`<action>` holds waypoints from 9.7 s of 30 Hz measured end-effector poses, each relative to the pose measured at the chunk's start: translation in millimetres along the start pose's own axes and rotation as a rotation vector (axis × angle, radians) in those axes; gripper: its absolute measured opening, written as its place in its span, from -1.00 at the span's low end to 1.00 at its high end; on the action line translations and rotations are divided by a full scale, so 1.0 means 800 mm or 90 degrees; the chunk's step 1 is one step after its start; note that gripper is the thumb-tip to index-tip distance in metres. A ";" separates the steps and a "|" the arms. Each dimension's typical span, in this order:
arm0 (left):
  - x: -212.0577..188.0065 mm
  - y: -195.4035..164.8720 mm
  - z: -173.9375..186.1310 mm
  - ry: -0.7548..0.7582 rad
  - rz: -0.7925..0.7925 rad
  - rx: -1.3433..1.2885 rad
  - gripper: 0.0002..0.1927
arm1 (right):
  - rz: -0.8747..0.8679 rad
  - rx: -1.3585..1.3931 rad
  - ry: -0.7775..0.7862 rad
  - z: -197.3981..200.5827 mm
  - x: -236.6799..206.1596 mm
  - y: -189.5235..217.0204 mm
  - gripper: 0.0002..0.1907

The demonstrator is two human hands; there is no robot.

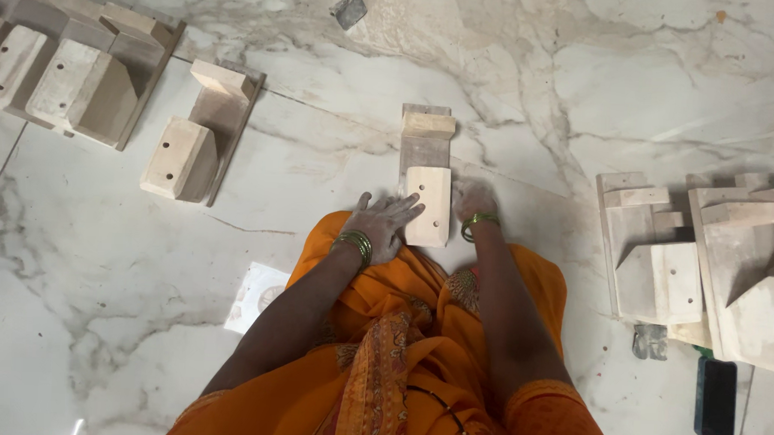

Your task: The person sits on the floor and assembles small wooden bracket-like pieces, picking up components one at a time, aligning them and fitting them together by hand. They turn pieces over, press fitted parts together, and set completed assemblies aside among other finished pieces on the floor.

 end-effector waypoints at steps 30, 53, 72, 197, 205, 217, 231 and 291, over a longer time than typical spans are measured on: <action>-0.020 -0.016 -0.003 0.005 0.008 0.012 -0.16 | 0.010 0.001 -0.028 -0.018 -0.085 -0.012 -0.69; -0.003 -0.007 -0.001 0.016 0.000 0.008 -0.12 | 0.047 -0.045 0.098 -0.025 -0.025 -0.007 -0.73; -0.033 -0.018 -0.008 -0.020 0.004 0.017 -0.14 | -0.100 0.473 0.109 -0.003 -0.111 -0.032 -0.72; -0.031 0.061 -0.071 -0.327 0.128 -1.392 -0.01 | -0.024 -0.135 0.008 0.045 -0.137 0.079 -0.64; -0.034 0.060 -0.070 -0.330 0.120 -1.392 -0.01 | -0.123 -0.027 0.043 0.025 -0.065 0.000 -0.46; -0.034 0.055 -0.068 -0.338 0.112 -1.385 -0.04 | -0.100 -0.104 0.019 0.032 -0.036 0.029 -0.57; -0.028 0.059 -0.070 -0.340 0.093 -1.394 -0.10 | 0.074 -0.097 -0.115 0.047 -0.013 0.102 -0.64; 0.002 0.069 -0.059 -0.342 0.056 -1.390 -0.17 | 0.233 -0.077 -0.217 0.009 0.026 0.030 -0.63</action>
Point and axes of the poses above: each hand's wrist, its own x-axis towards the middle knuckle, its own z-axis out of the back of the hand, y = z × x, the point moved 4 cm from there along x, towards the middle knuckle, and after that the axes turned 6 degrees about -y, right-handed, at the moved point
